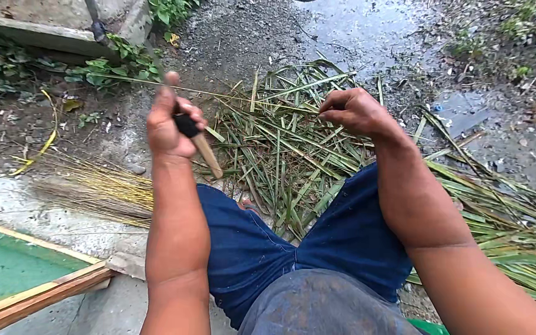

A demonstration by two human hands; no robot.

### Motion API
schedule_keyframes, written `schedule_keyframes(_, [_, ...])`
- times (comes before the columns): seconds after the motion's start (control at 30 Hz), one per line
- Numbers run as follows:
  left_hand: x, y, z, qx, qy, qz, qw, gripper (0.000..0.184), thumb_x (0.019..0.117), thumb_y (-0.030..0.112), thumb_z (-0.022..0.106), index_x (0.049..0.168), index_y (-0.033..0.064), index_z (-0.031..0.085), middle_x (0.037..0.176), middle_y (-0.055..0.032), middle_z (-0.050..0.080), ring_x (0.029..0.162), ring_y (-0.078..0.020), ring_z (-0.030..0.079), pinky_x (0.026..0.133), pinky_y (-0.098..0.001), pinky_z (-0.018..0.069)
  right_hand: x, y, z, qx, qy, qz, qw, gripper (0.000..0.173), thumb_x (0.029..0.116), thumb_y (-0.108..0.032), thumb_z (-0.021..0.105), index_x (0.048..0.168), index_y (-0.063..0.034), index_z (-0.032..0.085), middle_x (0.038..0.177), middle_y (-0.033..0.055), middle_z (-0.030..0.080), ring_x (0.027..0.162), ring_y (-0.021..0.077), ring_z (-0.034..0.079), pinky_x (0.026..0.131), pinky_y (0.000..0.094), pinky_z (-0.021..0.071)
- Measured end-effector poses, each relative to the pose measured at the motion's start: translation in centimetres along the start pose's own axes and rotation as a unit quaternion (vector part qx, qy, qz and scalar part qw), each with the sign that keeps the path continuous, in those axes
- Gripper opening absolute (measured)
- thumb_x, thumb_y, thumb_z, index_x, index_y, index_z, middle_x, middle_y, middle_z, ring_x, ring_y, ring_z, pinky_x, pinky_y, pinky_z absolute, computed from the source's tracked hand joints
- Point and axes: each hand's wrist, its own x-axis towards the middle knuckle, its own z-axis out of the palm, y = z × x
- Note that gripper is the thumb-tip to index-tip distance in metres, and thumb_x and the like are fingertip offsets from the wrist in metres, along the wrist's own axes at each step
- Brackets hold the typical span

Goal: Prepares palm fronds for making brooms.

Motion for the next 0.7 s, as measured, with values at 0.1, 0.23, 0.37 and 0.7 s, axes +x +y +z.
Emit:
schedule_keyframes(0.1, [0.7, 1.8, -3.6, -0.049, 0.106, 0.065, 0.991, 0.038, 0.1137, 0.037, 0.024, 0.127, 0.0245, 0.057, 0.067, 0.0070, 0.056, 0.055, -0.0071, 0.057, 0.052, -0.0241, 0.0533, -0.6, 1.0, -1.5, -0.007, 0.028, 0.026, 0.999, 0.010, 0.0969, -0.012, 0.066, 0.099, -0.0058, 0.073, 0.081, 0.0030, 0.066, 0.067, 0.0083, 0.057, 0.066, 0.0323, 0.0507])
schedule_keyframes(0.23, [1.1, 2.5, -6.2, -0.121, 0.241, 0.125, 0.955, 0.036, 0.1134, 0.038, 0.025, 0.116, 0.0184, 0.056, 0.070, 0.0024, 0.058, 0.056, -0.0102, 0.059, 0.052, -0.0277, 0.0543, -0.9, 1.7, -3.0, -0.056, 0.075, 0.092, 0.991, 0.012, 0.0976, -0.013, 0.065, 0.103, -0.0069, 0.074, 0.084, 0.0062, 0.068, 0.071, 0.0143, 0.060, 0.071, 0.0421, 0.0522])
schedule_keyframes(0.37, [0.9, 2.4, -5.5, -0.080, 0.315, 0.174, 0.929, 0.034, 0.1137, 0.035, 0.028, 0.121, 0.0141, 0.054, 0.074, -0.0019, 0.060, 0.058, -0.0146, 0.061, 0.053, -0.0317, 0.0559, -0.4, 1.8, -2.9, -0.086, 0.102, 0.130, 0.982, 0.014, 0.0987, -0.015, 0.063, 0.104, -0.0087, 0.074, 0.085, 0.0071, 0.067, 0.073, 0.0178, 0.060, 0.072, 0.0464, 0.0506])
schedule_keyframes(0.7, [-4.0, -5.8, 8.1, 0.161, -0.132, -0.156, 0.965, 0.038, 0.1096, 0.017, 0.044, 0.147, 0.0098, 0.048, 0.077, -0.0026, 0.063, 0.059, -0.0116, 0.062, 0.052, -0.0267, 0.0558, 2.1, -2.4, 4.5, -0.005, -0.022, 0.014, 1.000, 0.016, 0.0996, -0.015, 0.062, 0.106, -0.0070, 0.075, 0.086, 0.0049, 0.070, 0.070, 0.0131, 0.064, 0.071, 0.0380, 0.0561])
